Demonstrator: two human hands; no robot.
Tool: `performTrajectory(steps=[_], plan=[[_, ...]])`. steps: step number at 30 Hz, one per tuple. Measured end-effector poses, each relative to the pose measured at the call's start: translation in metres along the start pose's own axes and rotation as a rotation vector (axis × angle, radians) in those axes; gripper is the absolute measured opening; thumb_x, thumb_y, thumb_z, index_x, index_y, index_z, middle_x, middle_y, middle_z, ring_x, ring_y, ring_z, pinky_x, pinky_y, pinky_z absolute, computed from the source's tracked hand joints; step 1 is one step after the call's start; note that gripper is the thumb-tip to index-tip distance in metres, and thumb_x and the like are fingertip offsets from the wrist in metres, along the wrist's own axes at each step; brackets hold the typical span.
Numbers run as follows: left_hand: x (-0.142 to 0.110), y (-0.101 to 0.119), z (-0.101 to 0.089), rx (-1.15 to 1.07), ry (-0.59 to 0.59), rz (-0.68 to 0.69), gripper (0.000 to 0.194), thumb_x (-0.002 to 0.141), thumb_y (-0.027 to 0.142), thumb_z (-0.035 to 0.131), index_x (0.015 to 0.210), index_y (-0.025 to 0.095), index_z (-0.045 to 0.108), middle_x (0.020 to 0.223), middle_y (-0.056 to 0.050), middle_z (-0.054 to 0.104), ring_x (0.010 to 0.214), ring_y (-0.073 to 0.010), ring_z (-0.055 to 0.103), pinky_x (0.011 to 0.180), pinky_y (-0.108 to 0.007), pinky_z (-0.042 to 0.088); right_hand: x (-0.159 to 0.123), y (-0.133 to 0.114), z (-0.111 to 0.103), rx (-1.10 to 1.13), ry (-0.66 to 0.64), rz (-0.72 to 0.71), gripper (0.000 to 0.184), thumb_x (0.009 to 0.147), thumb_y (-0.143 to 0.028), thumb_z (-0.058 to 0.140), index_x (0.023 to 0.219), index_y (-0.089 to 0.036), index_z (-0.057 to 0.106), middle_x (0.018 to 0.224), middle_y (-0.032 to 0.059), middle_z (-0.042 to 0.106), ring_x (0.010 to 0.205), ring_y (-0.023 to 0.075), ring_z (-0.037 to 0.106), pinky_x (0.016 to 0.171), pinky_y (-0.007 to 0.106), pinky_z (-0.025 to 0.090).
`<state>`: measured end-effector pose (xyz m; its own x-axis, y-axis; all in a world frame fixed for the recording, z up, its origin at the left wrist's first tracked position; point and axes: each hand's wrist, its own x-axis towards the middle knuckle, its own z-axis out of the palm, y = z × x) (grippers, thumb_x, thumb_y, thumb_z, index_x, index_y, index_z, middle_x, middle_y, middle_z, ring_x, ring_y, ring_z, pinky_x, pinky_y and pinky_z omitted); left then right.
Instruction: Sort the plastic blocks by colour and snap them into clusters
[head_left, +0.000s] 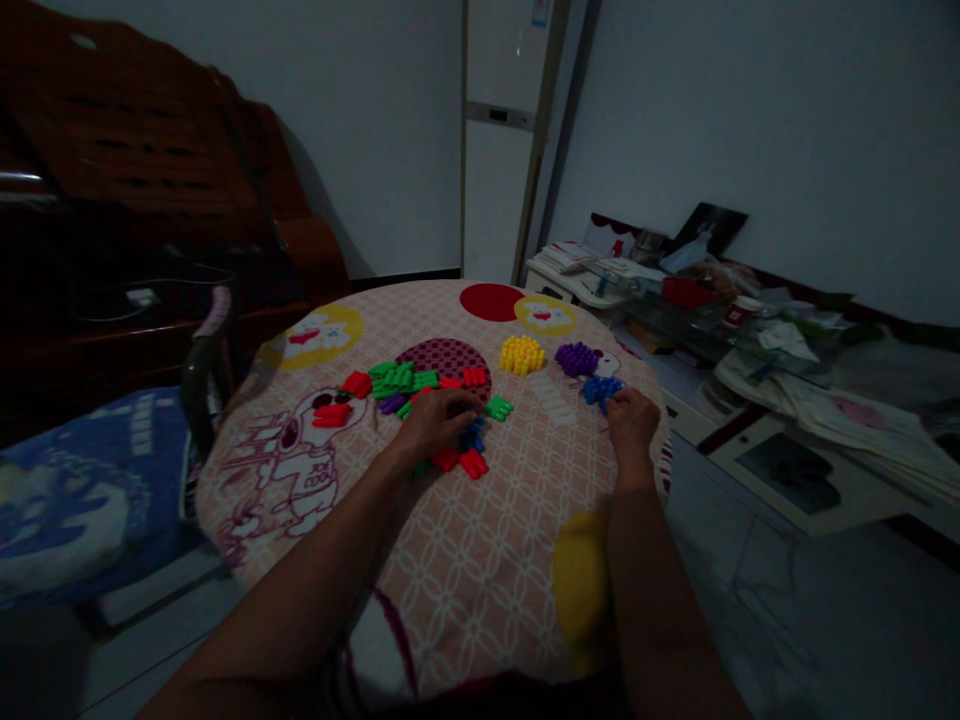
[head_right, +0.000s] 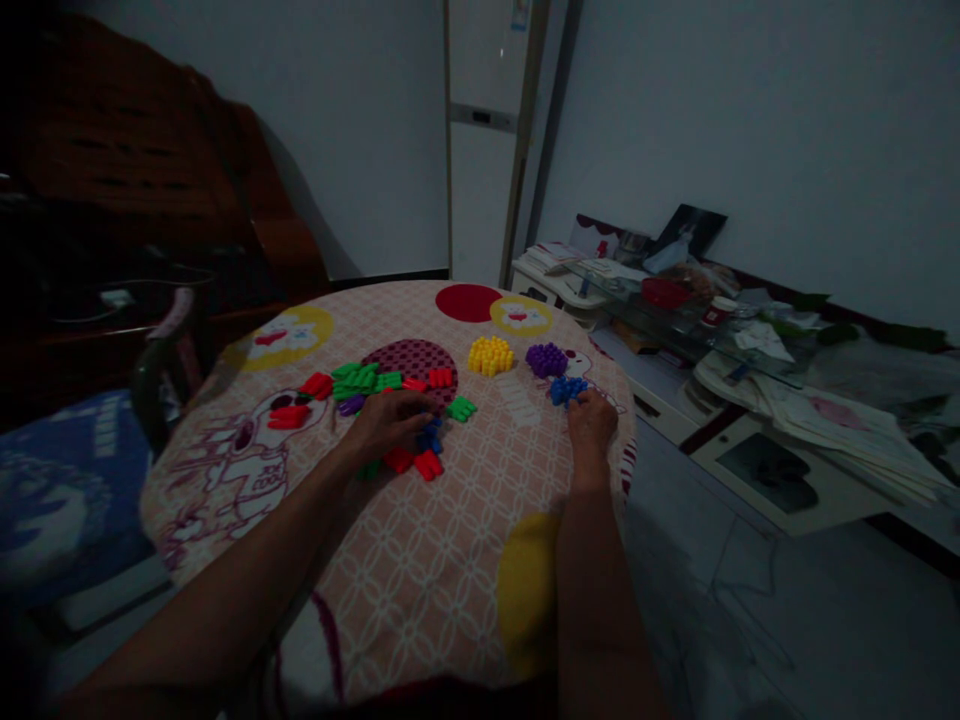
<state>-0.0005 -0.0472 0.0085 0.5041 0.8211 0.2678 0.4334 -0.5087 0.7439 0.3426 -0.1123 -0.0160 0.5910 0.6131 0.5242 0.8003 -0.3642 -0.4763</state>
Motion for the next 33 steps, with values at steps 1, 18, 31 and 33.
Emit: performTrajectory(steps=[1, 18, 31, 33], plan=[[0.000, -0.001, 0.000, -0.009, -0.003, -0.004, 0.033, 0.079, 0.033, 0.062, 0.102, 0.015, 0.076, 0.094, -0.007, 0.078, 0.081, -0.0222, 0.072, 0.073, -0.030, 0.055, 0.000, -0.002, -0.001, 0.007, 0.010, 0.011, 0.019, 0.073, -0.028, 0.062, 0.080, -0.016, 0.075, 0.079, 0.0122, 0.075, 0.071, 0.0230, 0.063, 0.066, 0.031, 0.041], [0.005, -0.010, 0.024, -0.403, 0.062, 0.064, 0.039, 0.079, 0.040, 0.069, 0.109, 0.015, 0.074, 0.109, -0.014, 0.076, 0.099, -0.0279, 0.072, 0.088, -0.041, 0.059, -0.065, -0.114, 0.020, 0.856, -0.920, -0.282, 0.025, 0.076, -0.042, 0.067, 0.067, -0.018, 0.066, 0.058, -0.0022, 0.061, 0.053, 0.0110, 0.054, 0.051, 0.022, 0.039], [0.002, 0.002, 0.024, -0.257, -0.040, 0.112, 0.035, 0.084, 0.033, 0.066, 0.114, 0.016, 0.073, 0.105, -0.009, 0.077, 0.093, -0.0246, 0.072, 0.080, -0.033, 0.058, -0.059, -0.114, 0.019, 1.017, -0.862, -0.033, 0.030, 0.068, -0.048, 0.071, 0.074, -0.018, 0.065, 0.054, -0.0016, 0.062, 0.041, 0.0112, 0.051, 0.040, 0.022, 0.038], [0.002, 0.001, 0.026, -0.254, -0.029, 0.116, 0.038, 0.084, 0.032, 0.066, 0.118, 0.017, 0.072, 0.110, -0.010, 0.076, 0.100, -0.0263, 0.072, 0.086, -0.037, 0.058, -0.049, -0.106, 0.010, 0.965, -0.635, -0.050, 0.028, 0.070, -0.046, 0.068, 0.073, -0.019, 0.065, 0.057, -0.0009, 0.062, 0.047, 0.0122, 0.054, 0.045, 0.023, 0.041]])
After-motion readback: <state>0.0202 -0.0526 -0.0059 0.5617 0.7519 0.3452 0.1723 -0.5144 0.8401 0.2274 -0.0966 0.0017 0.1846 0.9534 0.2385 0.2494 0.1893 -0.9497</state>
